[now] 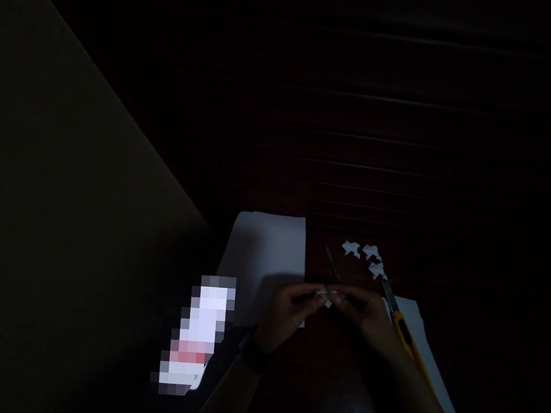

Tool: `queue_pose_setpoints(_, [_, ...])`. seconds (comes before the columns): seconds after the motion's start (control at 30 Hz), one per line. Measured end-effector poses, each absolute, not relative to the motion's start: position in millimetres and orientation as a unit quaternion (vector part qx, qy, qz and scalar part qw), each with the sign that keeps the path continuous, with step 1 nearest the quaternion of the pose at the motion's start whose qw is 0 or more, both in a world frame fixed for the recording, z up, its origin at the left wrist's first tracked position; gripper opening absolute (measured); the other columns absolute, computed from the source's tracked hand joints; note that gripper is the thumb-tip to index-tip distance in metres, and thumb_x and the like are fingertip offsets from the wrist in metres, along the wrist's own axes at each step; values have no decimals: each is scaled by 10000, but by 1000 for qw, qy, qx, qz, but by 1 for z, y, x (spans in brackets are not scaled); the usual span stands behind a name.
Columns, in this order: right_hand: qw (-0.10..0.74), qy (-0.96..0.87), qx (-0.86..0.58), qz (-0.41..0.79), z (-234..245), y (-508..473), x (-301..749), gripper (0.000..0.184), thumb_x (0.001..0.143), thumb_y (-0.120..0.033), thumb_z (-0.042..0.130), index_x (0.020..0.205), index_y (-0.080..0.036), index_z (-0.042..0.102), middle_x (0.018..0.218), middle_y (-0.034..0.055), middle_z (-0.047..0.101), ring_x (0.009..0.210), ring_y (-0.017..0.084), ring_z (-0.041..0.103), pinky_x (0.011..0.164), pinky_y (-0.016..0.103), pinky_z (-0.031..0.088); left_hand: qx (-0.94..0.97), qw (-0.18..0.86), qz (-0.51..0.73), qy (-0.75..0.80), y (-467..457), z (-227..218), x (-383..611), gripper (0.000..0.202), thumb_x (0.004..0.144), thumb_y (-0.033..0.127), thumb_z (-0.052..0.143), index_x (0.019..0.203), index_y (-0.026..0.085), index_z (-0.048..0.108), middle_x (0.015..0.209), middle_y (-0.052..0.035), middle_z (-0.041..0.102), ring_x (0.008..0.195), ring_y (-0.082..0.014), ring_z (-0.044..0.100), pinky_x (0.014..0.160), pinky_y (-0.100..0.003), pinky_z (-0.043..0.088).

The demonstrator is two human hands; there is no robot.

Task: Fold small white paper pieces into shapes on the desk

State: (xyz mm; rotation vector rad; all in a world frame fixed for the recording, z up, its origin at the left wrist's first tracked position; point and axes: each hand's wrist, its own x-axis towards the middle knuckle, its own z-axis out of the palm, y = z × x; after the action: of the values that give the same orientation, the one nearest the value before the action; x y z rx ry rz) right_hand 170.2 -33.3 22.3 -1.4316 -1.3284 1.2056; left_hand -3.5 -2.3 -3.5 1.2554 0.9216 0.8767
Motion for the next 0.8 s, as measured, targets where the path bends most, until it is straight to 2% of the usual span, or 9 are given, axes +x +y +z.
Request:
queue_pose_setpoints(0.13, [414,-516,-576,480,22,-34,170,265,794,-383,592,979,-223,695,965,54,710,911,245,642,828,374,479,550,623,378,408,-3,-3,-6,288,780,319,606,1003,148,669,958,-94,693,840,-202,647,724,-296,533])
queue_pose_setpoints(0.27, [426,-494,-571,498,16,-34,170,259,801,-382,586,946,-201,699,943,65,713,903,244,642,813,367,480,554,620,372,412,-4,-4,-4,298,746,316,647,993,150,666,978,-96,687,878,-211,642,761,-302,526])
queue_pose_setpoints(0.47, [434,-487,-604,457,7,-33,168,241,792,-372,596,900,-189,708,871,65,720,828,244,650,752,359,488,568,585,378,438,-5,-11,1,288,719,317,671,966,168,671,958,-78,692,872,-208,642,769,-296,522])
queue_pose_setpoints(0.67, [435,-475,-539,542,14,-35,167,293,729,-326,680,989,-192,667,934,67,710,863,237,652,769,342,502,582,575,386,425,-3,-15,-1,277,756,311,633,990,165,660,978,-78,681,886,-200,633,772,-286,513])
queue_pose_setpoints(0.8, [445,-469,-544,535,12,-35,167,259,731,-312,682,962,-195,680,945,71,710,875,233,651,785,336,497,579,576,386,429,-3,-17,-2,275,749,305,643,987,168,660,972,-76,679,879,-202,630,757,-281,513])
